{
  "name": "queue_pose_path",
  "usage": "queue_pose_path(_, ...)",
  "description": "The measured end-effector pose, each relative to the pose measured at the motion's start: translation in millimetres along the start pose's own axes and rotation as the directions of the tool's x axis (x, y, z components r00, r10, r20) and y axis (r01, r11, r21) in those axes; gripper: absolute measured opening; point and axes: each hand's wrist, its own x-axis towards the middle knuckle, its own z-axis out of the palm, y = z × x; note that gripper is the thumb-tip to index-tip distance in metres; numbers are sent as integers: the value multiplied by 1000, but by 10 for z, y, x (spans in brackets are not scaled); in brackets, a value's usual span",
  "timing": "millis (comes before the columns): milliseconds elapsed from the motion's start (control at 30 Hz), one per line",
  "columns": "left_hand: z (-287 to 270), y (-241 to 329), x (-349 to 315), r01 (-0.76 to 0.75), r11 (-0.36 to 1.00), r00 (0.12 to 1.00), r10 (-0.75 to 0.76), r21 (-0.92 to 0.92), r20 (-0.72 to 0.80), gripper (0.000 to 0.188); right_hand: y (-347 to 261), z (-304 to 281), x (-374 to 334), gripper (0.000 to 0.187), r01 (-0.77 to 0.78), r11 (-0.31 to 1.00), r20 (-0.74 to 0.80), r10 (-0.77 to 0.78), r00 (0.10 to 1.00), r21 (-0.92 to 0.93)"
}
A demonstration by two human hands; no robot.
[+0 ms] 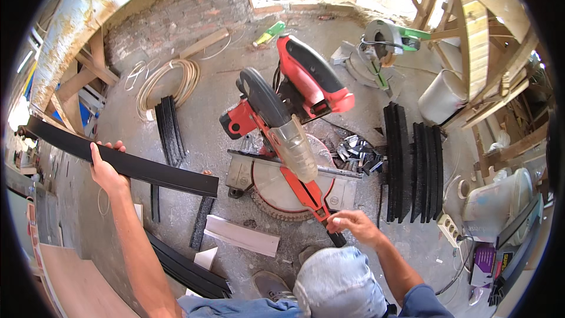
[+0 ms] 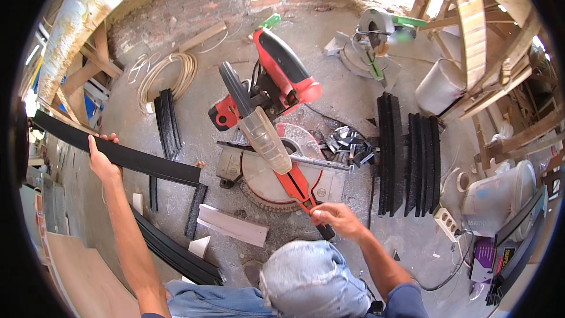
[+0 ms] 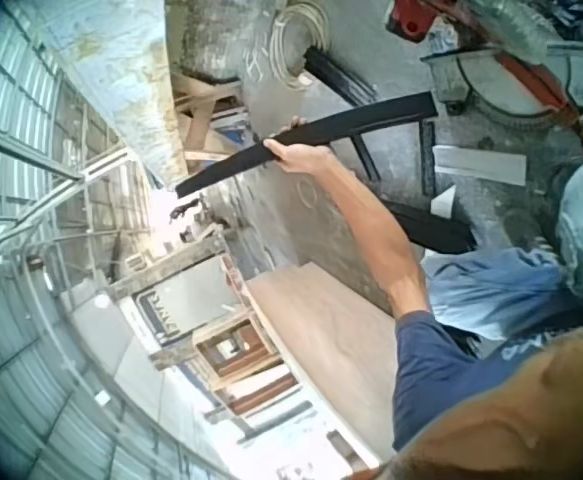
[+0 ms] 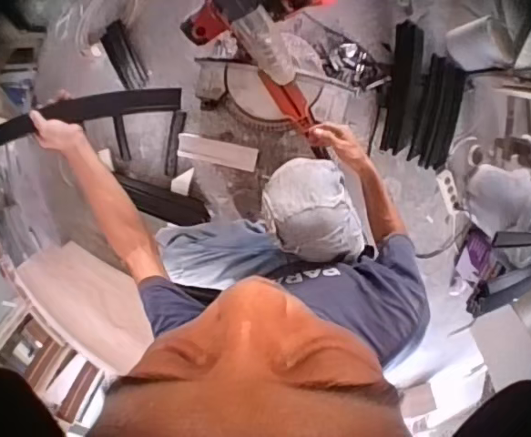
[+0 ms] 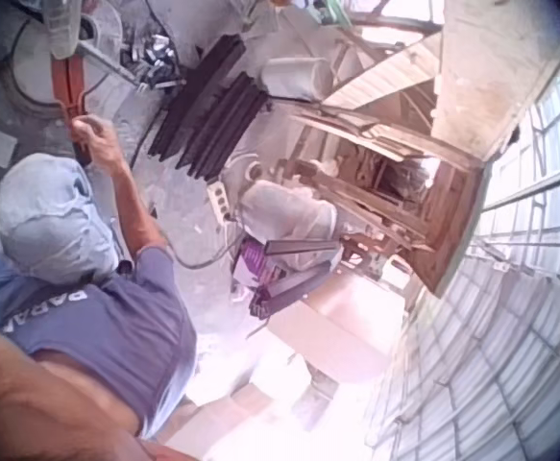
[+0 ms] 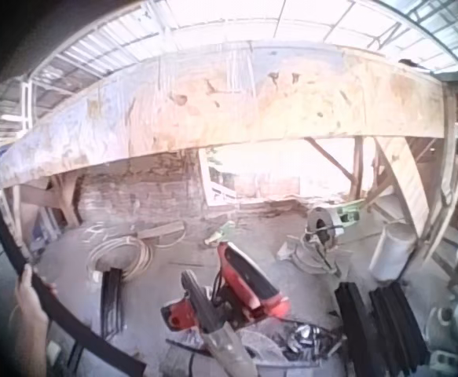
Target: The person uses a miter saw to cut a long black plank, then picks up the cut piece and wipes sawdust off its surface by hand.
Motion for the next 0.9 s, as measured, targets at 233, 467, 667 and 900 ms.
queue_pose_path(233, -222, -720, -375, 119, 993, 989, -118, 3, -90, 26, 692, 303, 129, 29, -133, 979, 16, 133, 991, 152)
queue_pose_path(467, -535, -1491, -690, 240, 968, 963, -229, 70, -143, 25, 567, 268, 362, 24, -88, 990, 46, 94, 995, -114)
queue_pose_path(667, -540, -1814, -857, 261, 957, 954, -236, 125, -185, 24, 284, 347, 451, 16, 38, 962, 101, -11, 995, -270)
queue_pose_path(900, -199, -2058, -1138, 150, 951, 983, -115, 270, -142, 23, 183, 545, 587, 18, 214, 902, 31, -218, 975, -375)
